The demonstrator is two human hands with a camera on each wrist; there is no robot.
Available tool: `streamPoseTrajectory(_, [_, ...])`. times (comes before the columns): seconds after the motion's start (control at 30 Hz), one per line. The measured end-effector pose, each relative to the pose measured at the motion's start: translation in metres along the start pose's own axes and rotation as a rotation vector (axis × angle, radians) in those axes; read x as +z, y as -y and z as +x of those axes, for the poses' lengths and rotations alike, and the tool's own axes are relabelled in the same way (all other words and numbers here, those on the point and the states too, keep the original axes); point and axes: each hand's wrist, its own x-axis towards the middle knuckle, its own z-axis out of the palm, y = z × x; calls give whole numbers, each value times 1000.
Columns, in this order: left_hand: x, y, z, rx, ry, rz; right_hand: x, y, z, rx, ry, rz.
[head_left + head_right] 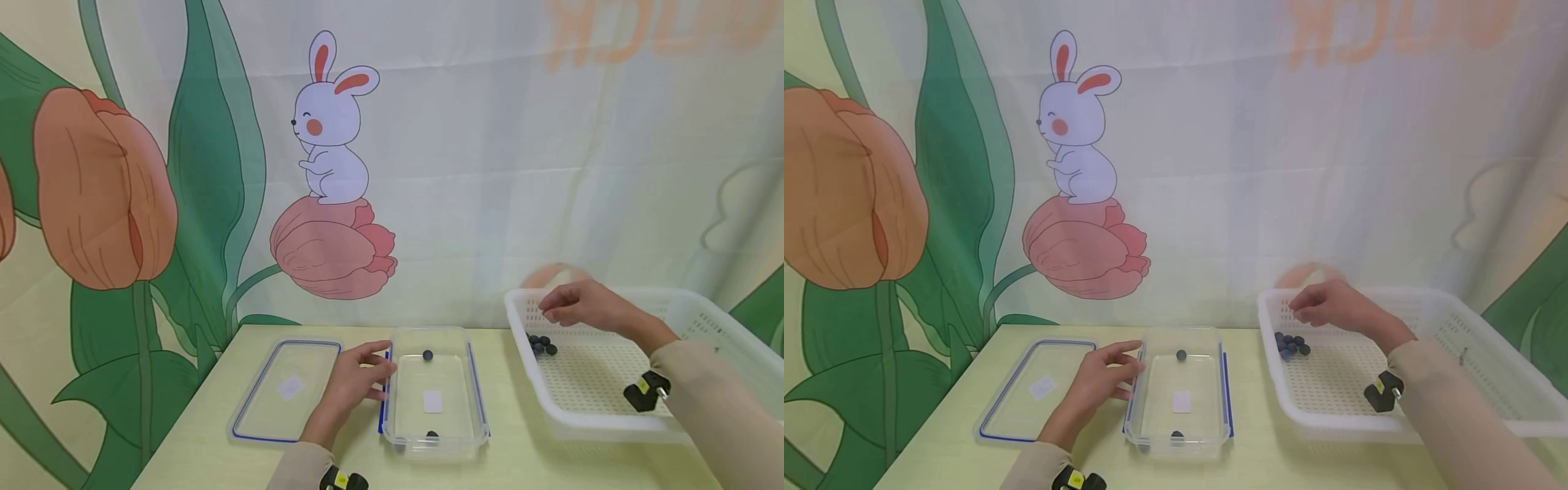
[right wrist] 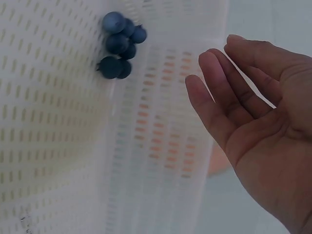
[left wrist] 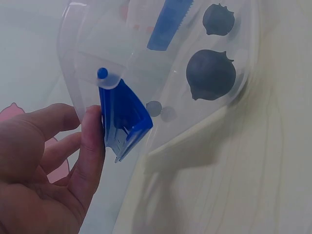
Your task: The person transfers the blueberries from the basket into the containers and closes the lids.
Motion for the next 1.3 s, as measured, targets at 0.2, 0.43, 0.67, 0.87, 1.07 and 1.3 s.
streamPoseTrajectory(0.2, [0, 1, 1, -2, 3, -8, 3, -22, 3, 42, 28, 28])
streamPoseTrajectory(0.43, [-1, -1, 0, -3, 2, -6, 8, -40, 5, 83, 66, -8])
streamPoseTrajectory(0.67, [0, 1, 1, -9, 2, -4, 13, -59, 7, 112, 126, 10])
streamPoseTrajectory(0.87, [0, 2, 1, -6, 2, -10, 17, -64, 8, 103, 181, 21])
streamPoseTrajectory(1.07, [1, 2, 1, -10, -9, -5, 20, -61, 10, 83, 183, -19])
streamPoseTrajectory(1.3, [1, 2, 1, -10, -10, -2, 25, -56, 12, 34, 184, -70])
